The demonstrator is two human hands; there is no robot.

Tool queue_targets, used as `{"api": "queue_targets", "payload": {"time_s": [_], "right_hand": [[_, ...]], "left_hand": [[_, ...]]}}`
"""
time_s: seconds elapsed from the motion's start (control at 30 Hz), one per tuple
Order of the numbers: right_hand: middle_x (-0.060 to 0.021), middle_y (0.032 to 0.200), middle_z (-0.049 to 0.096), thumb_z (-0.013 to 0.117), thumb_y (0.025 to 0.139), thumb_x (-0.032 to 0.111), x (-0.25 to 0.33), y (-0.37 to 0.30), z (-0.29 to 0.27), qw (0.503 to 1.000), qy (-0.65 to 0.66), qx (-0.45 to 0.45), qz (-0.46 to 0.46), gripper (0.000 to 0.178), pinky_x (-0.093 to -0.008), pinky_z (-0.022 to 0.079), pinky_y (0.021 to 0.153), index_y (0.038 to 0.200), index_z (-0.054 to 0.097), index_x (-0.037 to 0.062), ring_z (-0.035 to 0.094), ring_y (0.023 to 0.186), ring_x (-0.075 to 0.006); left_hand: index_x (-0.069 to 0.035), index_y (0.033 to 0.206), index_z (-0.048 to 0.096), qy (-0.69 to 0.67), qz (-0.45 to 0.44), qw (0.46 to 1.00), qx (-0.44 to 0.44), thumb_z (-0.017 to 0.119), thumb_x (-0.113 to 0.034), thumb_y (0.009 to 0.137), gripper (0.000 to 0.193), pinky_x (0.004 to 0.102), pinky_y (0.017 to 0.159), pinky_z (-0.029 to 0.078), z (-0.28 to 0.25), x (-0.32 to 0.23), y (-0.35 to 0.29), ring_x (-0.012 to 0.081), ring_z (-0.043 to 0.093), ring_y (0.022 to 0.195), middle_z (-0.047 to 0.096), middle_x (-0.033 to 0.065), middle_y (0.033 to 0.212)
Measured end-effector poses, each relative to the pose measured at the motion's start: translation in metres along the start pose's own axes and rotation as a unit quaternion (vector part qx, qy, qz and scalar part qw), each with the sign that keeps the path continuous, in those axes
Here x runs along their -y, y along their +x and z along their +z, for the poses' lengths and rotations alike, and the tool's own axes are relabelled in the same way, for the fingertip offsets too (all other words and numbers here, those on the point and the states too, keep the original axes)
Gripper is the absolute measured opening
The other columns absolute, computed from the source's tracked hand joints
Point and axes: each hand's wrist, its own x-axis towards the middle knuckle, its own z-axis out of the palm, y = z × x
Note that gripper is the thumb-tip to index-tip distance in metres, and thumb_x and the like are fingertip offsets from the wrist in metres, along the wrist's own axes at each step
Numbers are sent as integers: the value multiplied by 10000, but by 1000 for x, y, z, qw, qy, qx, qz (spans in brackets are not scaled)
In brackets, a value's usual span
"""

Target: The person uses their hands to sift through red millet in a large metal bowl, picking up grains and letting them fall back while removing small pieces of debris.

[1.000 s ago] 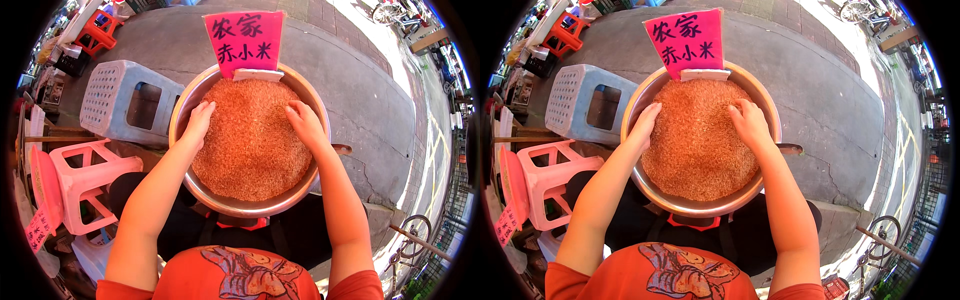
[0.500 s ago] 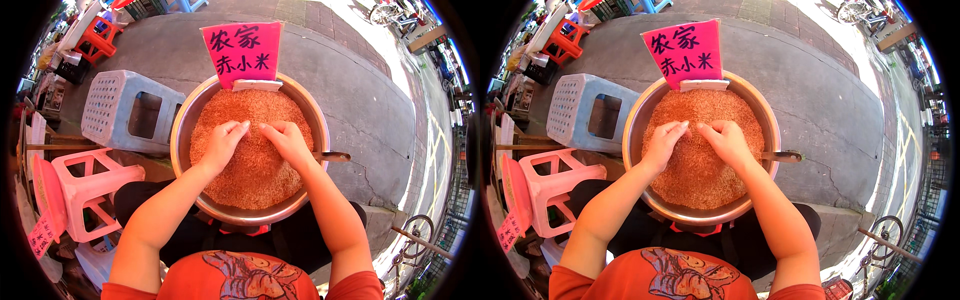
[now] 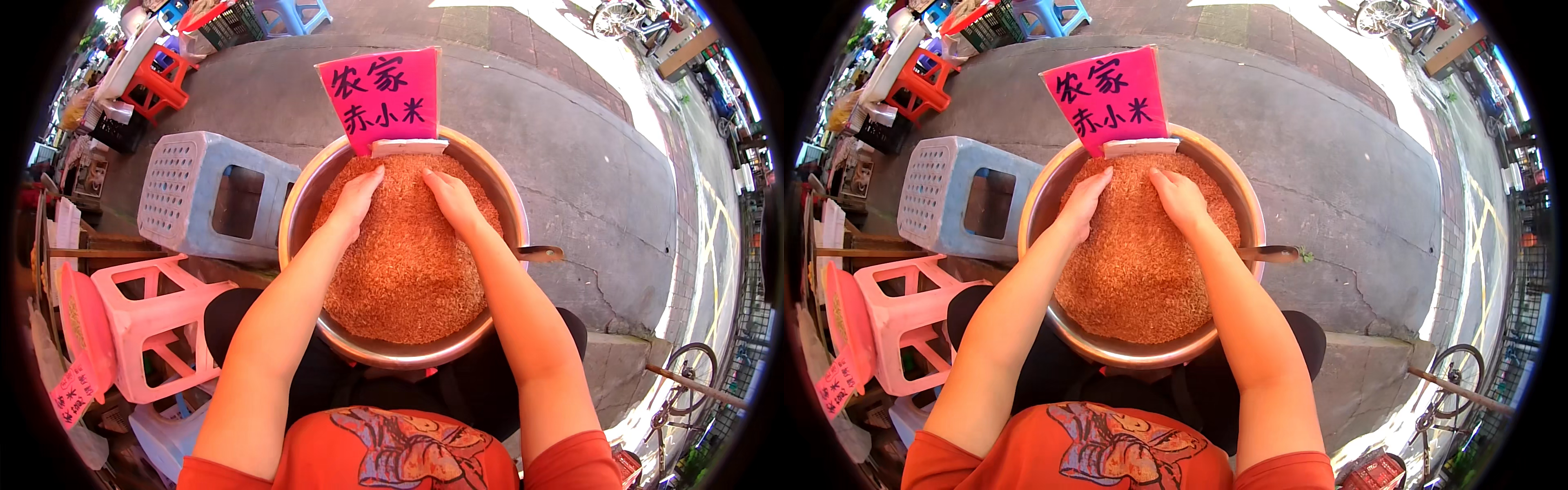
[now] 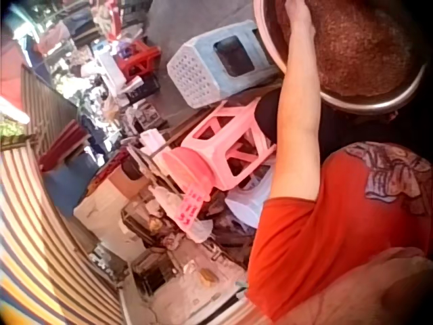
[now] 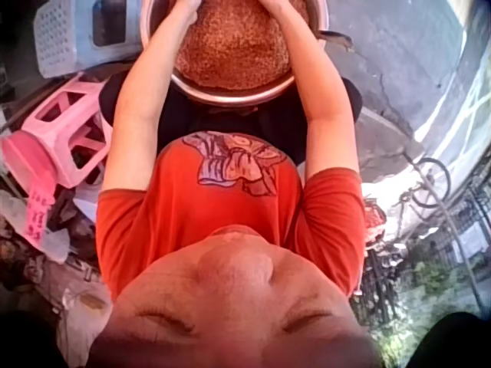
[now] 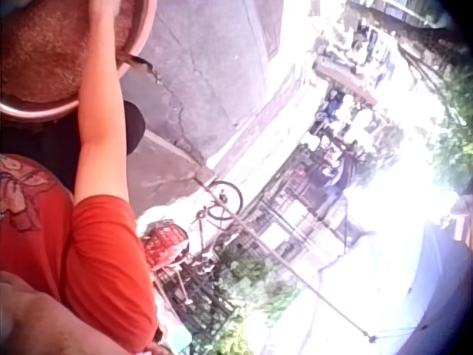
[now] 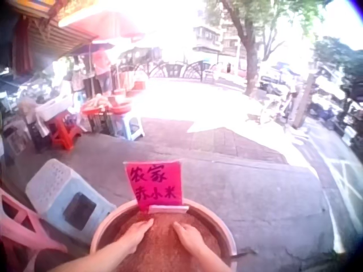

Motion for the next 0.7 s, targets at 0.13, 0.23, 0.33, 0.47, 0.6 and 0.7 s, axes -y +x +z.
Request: {"api": "queue_targets", "payload": {"time_s": [0.13, 0.23, 0.33, 0.47, 0.6, 0.7], "right_hand": [[-101, 916, 648, 513, 910, 303, 22, -27, 2, 991, 68, 105, 38, 381, -291, 462, 715, 995, 628, -50, 595, 799, -156], [-93, 909, 649, 514, 908, 292, 56, -49, -5, 992, -38, 115, 32, 355, -299, 457, 717, 941, 647, -35, 590, 809, -147], [-144, 771, 657, 527, 861, 342, 38, -43, -37, 994, -84, -46, -60, 357, -362, 473, 751, 905, 678, 22, 642, 790, -227], [-177, 918, 663, 521, 834, 260, 20, -46, -35, 957, -243, -129, -92, 286, -449, 482, 822, 929, 667, 34, 633, 895, -332], [-209, 819, 648, 590, 734, 206, 43, -55, 14, 933, -314, -82, -154, 223, -442, 507, 749, 771, 659, -3, 641, 824, -336], [-216, 1268, 472, 597, 778, 280, 51, -81, 21, 945, -308, -46, -102, 449, -516, 335, 1000, 1149, 584, 28, 394, 1246, -369]], "left_hand": [[13, 938, 644, 13, 37, 997, 63, 531, -333, 924, 364, 258, 798, 427, 16, -9, -38, 116, 577, 855, 651, 49, 930], [13, 908, 648, 87, 61, 994, 23, 520, -317, 929, 355, 264, 816, 417, 2, -11, -57, 117, 570, 864, 651, 54, 924], [25, 970, 648, 138, 172, 975, -42, 535, -272, 916, 322, 288, 903, 389, 2, -18, -51, 159, 560, 970, 648, 81, 968], [53, 1170, 559, 206, 147, 959, -125, 581, -242, 885, 411, 307, 960, 378, -29, 17, -5, 209, 528, 1092, 591, 141, 1154], [61, 1239, 502, 454, 200, 861, -116, 556, -280, 894, 488, 335, 1000, 354, -91, 39, 34, 269, 483, 1175, 539, 190, 1243], [10, 1280, 471, 267, 107, 957, 27, 508, -340, 926, 500, 325, 997, 342, -109, 41, 57, 225, 464, 1160, 503, 114, 1274]]}}
